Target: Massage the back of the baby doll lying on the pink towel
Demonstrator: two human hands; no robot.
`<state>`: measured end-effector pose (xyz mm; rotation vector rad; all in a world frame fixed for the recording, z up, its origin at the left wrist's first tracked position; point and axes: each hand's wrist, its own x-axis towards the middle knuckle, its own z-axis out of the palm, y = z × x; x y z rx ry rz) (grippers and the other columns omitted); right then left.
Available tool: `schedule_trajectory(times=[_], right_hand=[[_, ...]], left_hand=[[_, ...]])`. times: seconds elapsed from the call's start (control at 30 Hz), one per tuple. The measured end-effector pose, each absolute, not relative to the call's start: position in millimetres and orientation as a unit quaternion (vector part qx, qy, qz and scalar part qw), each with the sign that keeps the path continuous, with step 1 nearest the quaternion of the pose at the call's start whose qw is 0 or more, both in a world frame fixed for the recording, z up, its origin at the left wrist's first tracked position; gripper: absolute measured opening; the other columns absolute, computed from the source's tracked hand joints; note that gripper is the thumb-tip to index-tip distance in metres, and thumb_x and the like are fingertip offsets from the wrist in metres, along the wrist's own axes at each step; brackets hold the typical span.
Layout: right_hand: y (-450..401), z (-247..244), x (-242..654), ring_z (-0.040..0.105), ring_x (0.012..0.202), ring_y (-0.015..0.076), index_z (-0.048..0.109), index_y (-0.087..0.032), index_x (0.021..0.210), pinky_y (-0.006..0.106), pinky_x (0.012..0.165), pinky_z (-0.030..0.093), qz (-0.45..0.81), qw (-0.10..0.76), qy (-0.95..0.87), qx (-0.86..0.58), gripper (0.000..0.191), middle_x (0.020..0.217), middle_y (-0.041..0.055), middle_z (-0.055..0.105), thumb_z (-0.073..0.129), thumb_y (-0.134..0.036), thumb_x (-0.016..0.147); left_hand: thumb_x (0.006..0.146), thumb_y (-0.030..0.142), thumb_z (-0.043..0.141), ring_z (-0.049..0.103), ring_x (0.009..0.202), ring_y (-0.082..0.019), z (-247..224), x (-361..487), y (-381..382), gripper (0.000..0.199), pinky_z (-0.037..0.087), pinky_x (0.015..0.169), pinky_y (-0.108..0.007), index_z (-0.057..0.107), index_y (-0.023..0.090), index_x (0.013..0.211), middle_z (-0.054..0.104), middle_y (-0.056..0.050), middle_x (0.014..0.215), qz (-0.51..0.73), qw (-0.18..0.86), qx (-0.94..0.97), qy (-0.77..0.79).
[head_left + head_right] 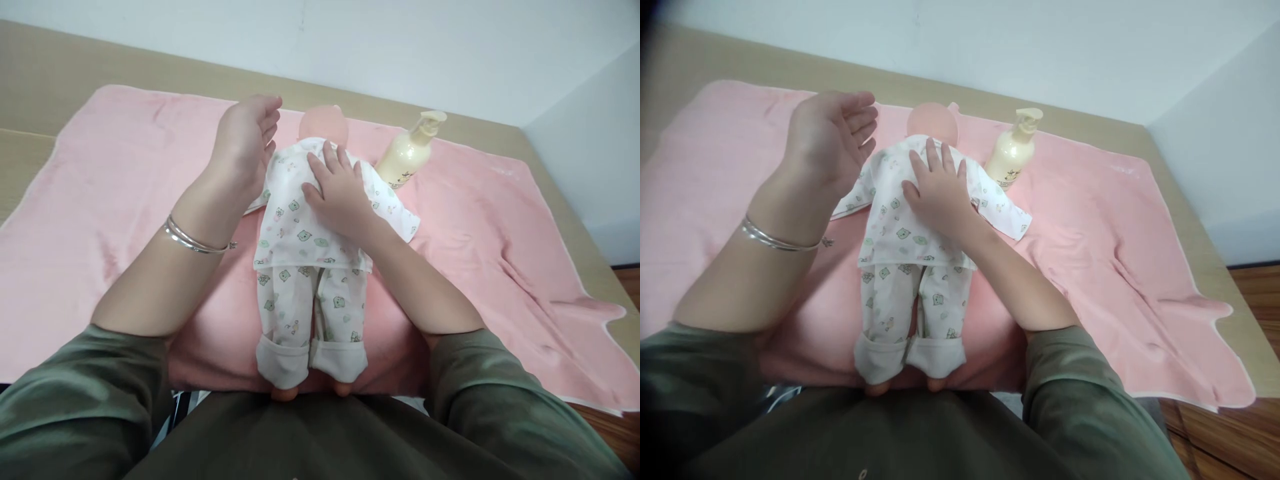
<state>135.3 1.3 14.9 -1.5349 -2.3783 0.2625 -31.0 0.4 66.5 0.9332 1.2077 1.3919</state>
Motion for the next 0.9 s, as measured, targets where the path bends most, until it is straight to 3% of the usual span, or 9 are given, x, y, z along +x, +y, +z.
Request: schedule_trajectory(times=[0.1, 0.2, 0.37, 0.57, 0.7, 0.77, 0.83, 0.9], right_hand=[[-2.1, 25.5, 137.1, 0.013, 0.168, 0.0393, 0.043, -0.028, 0.160, 0.080, 0.132, 0.007, 0.107, 0.163, -0.824, -0.532, 0.058, 0.179, 0.0049, 0.025, 0.040, -0.039, 0.103], [-7.0, 32.3, 137.1, 0.008, 0.170, 0.0365, 0.039, -0.029, 0.163, 0.074, 0.135, 0.007, 0.104, 0.191, -0.815, -0.537, 0.060, 0.180, 0.0020, 0.022, 0.041, -0.038, 0.103], [-8.9, 19.8, 129.9, 0.007, 0.169, 0.0409, 0.041, -0.027, 0.162, 0.081, 0.131, 0.003, 0.100, 0.131, -0.834, -0.526, 0.060, 0.180, 0.0050, 0.023, 0.045, -0.038, 0.103], [-9.9, 24.7, 129.5, 0.005, 0.169, 0.0398, 0.044, -0.026, 0.160, 0.076, 0.135, 0.002, 0.083, 0.171, -0.819, -0.542, 0.058, 0.181, 0.0023, 0.015, 0.040, -0.039, 0.104], [-11.8, 20.3, 126.1, 0.007, 0.169, 0.0391, 0.047, -0.029, 0.158, 0.075, 0.135, -0.001, 0.071, 0.145, -0.833, -0.530, 0.057, 0.180, 0.0012, 0.021, 0.046, -0.042, 0.103], [-13.8, 23.4, 124.7, 0.012, 0.169, 0.0361, 0.050, -0.029, 0.156, 0.074, 0.136, 0.005, 0.064, 0.123, -0.835, -0.532, 0.055, 0.180, 0.0012, 0.023, 0.044, -0.029, 0.102], [-17.1, 35.7, 126.7, 0.013, 0.170, 0.0321, 0.052, -0.025, 0.155, 0.072, 0.137, 0.012, 0.024, 0.113, -0.831, -0.544, 0.064, 0.180, 0.0029, 0.020, 0.037, -0.008, 0.094], [-21.1, 55.9, 134.0, 0.013, 0.170, 0.0264, 0.052, -0.026, 0.154, 0.065, 0.138, 0.016, -0.031, 0.127, -0.821, -0.555, 0.076, 0.181, -0.0009, 0.015, 0.032, 0.000, 0.086]], left_hand=[[0.084, 0.035, 0.066, 0.046, 0.156, -0.020, 68.1, -28.9, -3.3, 0.033, 0.033, 0.139, -0.040, 0.067, 0.025, 0.116, 0.055, -0.010, 0.160, 0.579, 0.510, 0.406, 0.490], [0.084, 0.035, 0.066, 0.048, 0.155, -0.019, 68.2, -27.3, -4.4, 0.027, 0.034, 0.139, -0.040, 0.070, 0.029, 0.110, 0.058, -0.007, 0.158, 0.582, 0.500, 0.416, 0.489], [0.081, 0.037, 0.068, 0.049, 0.154, -0.020, 67.7, -24.9, -3.7, 0.014, 0.033, 0.139, -0.040, 0.074, 0.037, 0.093, 0.067, 0.001, 0.148, 0.575, 0.481, 0.430, 0.504], [0.083, 0.033, 0.067, 0.052, 0.151, -0.021, 69.0, -24.7, -4.6, 0.017, 0.034, 0.138, -0.043, 0.076, 0.034, 0.097, 0.069, 0.000, 0.145, 0.580, 0.476, 0.431, 0.500], [0.081, 0.037, 0.067, 0.049, 0.153, -0.022, 67.3, -24.1, -6.7, 0.017, 0.034, 0.138, -0.042, 0.074, 0.035, 0.096, 0.069, 0.001, 0.145, 0.573, 0.472, 0.436, 0.509], [0.078, 0.042, 0.069, 0.047, 0.155, -0.023, 66.7, -23.0, -8.7, 0.016, 0.033, 0.138, -0.043, 0.073, 0.039, 0.093, 0.069, 0.004, 0.145, 0.569, 0.471, 0.446, 0.505], [0.077, 0.043, 0.072, 0.047, 0.155, -0.024, 66.7, -21.5, -11.4, 0.018, 0.033, 0.139, -0.044, 0.072, 0.039, 0.095, 0.068, 0.004, 0.146, 0.568, 0.474, 0.451, 0.500], [0.078, 0.040, 0.071, 0.049, 0.153, -0.024, 66.6, -19.2, -14.8, 0.019, 0.035, 0.138, -0.043, 0.073, 0.036, 0.096, 0.068, 0.000, 0.146, 0.563, 0.489, 0.444, 0.497]])
